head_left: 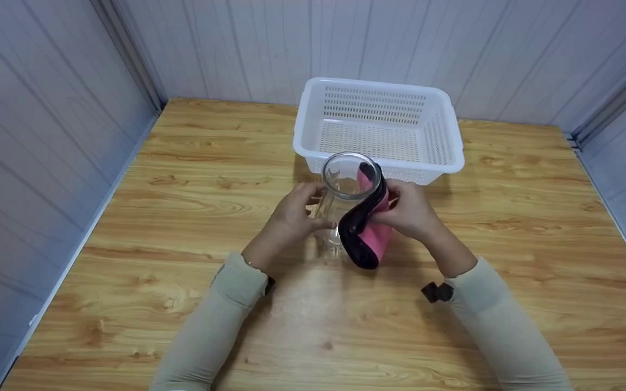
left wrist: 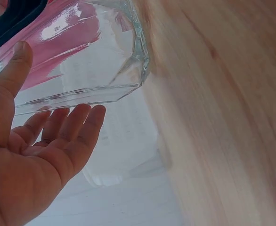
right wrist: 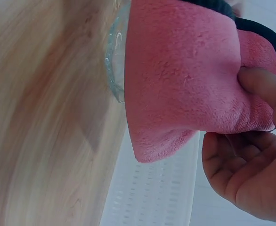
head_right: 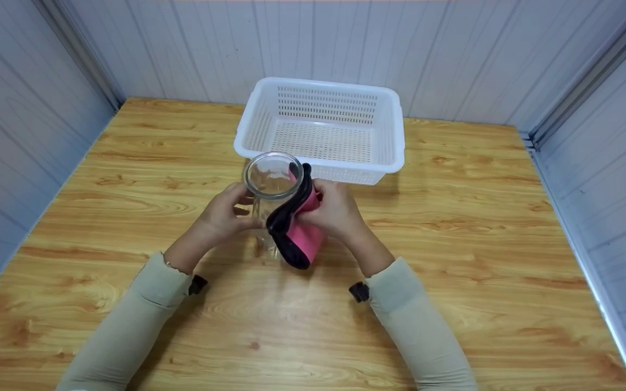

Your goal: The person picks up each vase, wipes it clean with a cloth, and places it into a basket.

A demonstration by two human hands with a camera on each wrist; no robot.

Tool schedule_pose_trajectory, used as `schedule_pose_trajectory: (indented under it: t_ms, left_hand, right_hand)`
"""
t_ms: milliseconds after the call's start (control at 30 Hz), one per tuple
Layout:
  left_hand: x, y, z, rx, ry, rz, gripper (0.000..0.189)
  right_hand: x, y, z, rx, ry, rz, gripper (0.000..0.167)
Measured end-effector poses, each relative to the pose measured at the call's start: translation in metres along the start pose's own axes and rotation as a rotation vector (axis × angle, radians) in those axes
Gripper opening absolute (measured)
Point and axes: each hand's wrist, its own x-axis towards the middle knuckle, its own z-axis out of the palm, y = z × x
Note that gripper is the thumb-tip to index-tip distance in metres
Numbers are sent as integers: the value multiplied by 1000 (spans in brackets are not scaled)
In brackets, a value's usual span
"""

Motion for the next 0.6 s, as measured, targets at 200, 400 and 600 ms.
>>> schedule_pose_trajectory:
  t_ms: [200,400,600]
  left_hand:
    - [-1,0,0,19,6,-15,70]
    - [-1,-1,-1,33,18,0,71]
    - [0,-1,-1,39,19,16,71]
  right_hand:
    - [-2,7,6,-95,-59,14,26]
    - [-4,19,13,-181,-85,52,25]
    - [-7,21,15,-169,-81,67,26]
